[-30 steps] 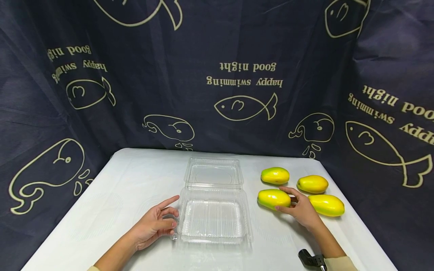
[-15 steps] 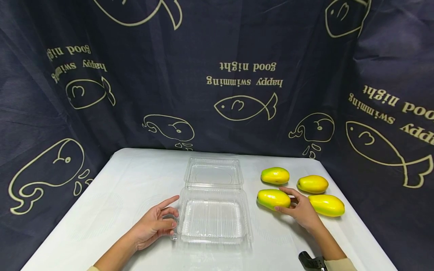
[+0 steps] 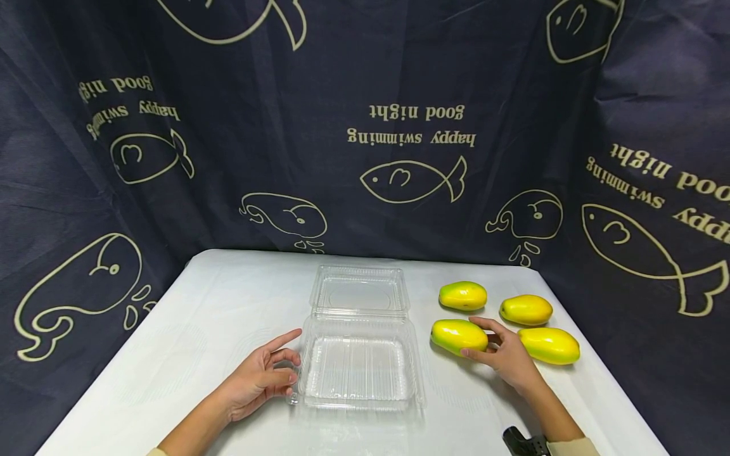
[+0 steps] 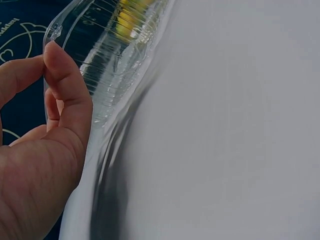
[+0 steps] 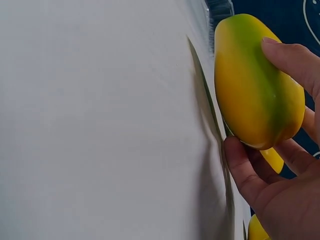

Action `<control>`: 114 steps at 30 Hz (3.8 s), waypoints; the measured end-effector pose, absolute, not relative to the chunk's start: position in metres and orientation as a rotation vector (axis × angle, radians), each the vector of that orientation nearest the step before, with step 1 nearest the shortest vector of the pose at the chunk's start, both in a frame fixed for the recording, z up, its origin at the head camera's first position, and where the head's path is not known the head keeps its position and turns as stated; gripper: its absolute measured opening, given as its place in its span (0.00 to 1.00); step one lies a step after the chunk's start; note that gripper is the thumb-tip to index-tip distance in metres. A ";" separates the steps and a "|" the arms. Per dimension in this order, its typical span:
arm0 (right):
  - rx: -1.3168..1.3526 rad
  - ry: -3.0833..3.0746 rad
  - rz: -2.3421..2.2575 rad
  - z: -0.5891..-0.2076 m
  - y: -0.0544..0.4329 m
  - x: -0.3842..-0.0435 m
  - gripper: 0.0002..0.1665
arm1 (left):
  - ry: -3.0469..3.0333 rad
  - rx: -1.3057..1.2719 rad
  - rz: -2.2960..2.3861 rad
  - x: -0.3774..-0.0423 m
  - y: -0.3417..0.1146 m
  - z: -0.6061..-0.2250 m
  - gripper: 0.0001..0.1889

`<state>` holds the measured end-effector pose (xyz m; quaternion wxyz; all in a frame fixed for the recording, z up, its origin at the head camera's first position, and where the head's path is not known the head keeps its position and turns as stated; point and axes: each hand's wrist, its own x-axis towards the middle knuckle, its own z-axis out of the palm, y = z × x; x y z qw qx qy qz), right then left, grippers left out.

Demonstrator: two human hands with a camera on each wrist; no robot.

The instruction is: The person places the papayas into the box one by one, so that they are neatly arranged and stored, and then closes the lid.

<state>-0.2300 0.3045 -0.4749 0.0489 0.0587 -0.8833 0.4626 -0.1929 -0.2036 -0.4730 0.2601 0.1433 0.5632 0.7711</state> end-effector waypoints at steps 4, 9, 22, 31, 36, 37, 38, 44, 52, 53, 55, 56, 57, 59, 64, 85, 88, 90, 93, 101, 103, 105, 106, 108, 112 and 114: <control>0.165 -2.690 1.425 -0.477 0.305 -0.230 0.44 | 1.518 0.391 2.089 -0.193 -0.204 -0.473 0.49; 0.164 -2.690 1.439 -0.476 0.304 -0.229 0.43 | 1.523 0.397 2.085 -0.193 -0.204 -0.473 0.48; 0.192 -2.630 1.578 -0.472 0.300 -0.224 0.43 | 1.543 0.370 2.060 -0.194 -0.204 -0.473 0.49; 0.200 -2.623 1.586 -0.470 0.297 -0.222 0.43 | 1.548 0.365 2.061 -0.195 -0.204 -0.475 0.48; 0.215 -2.613 1.589 -0.469 0.296 -0.221 0.43 | 1.546 0.369 2.066 -0.196 -0.204 -0.475 0.48; 0.216 -2.610 1.594 -0.468 0.296 -0.220 0.43 | 1.546 0.369 2.067 -0.195 -0.204 -0.474 0.49; 0.216 -2.606 1.602 -0.468 0.295 -0.220 0.43 | 1.545 0.372 2.068 -0.195 -0.204 -0.474 0.49; 0.225 -2.578 1.619 -0.467 0.292 -0.218 0.42 | 1.554 0.377 2.067 -0.195 -0.204 -0.474 0.49; 0.228 -2.562 1.618 -0.466 0.288 -0.216 0.42 | 1.559 0.358 2.062 -0.196 -0.203 -0.474 0.50; 0.226 -2.563 1.622 -0.466 0.288 -0.216 0.41 | 1.560 0.358 2.061 -0.196 -0.203 -0.474 0.50; 0.227 -2.565 1.625 -0.465 0.287 -0.215 0.41 | 1.559 0.360 2.061 -0.196 -0.203 -0.474 0.49; 0.229 -2.567 1.623 -0.465 0.287 -0.215 0.41 | 1.561 0.360 2.061 -0.196 -0.203 -0.474 0.49; 0.232 -2.568 1.621 -0.464 0.287 -0.215 0.41 | 1.562 0.360 2.061 -0.196 -0.203 -0.474 0.49; 0.239 -2.563 1.626 -0.463 0.286 -0.214 0.41 | 1.563 0.362 2.061 -0.196 -0.203 -0.474 0.49; 0.255 -2.553 1.625 -0.458 0.283 -0.211 0.42 | 1.558 0.362 2.066 -0.196 -0.203 -0.474 0.49; 0.319 -2.462 1.773 -0.446 0.266 -0.206 0.42 | 1.575 0.332 2.060 -0.196 -0.203 -0.474 0.49; 0.335 -2.447 1.760 -0.444 0.263 -0.205 0.43 | 1.574 0.331 2.062 -0.196 -0.203 -0.474 0.49; 0.350 -2.439 1.742 -0.443 0.261 -0.204 0.42 | 1.574 0.336 2.063 -0.196 -0.203 -0.474 0.49; 0.372 -2.432 1.714 -0.442 0.259 -0.203 0.41 | 1.574 0.340 2.062 -0.197 -0.203 -0.474 0.49; 0.412 -2.425 1.704 -0.440 0.252 -0.201 0.39 | 1.573 0.340 2.058 -0.197 -0.204 -0.474 0.49; 0.425 -2.420 1.707 -0.439 0.250 -0.200 0.39 | 1.573 0.343 2.059 -0.197 -0.204 -0.474 0.49; 0.438 -2.416 1.714 -0.439 0.248 -0.199 0.39 | 1.572 0.345 2.059 -0.197 -0.204 -0.474 0.49; 0.445 -2.416 1.717 -0.438 0.247 -0.198 0.39 | 1.570 0.345 2.060 -0.197 -0.204 -0.474 0.49; 0.458 -2.413 1.728 -0.438 0.244 -0.198 0.39 | 1.570 0.347 2.059 -0.197 -0.204 -0.474 0.49; 0.476 -2.404 1.760 -0.436 0.240 -0.197 0.39 | 1.569 0.350 2.058 -0.197 -0.205 -0.475 0.49; 0.481 -2.402 1.774 -0.435 0.237 -0.197 0.39 | 1.569 0.349 2.057 -0.197 -0.205 -0.475 0.49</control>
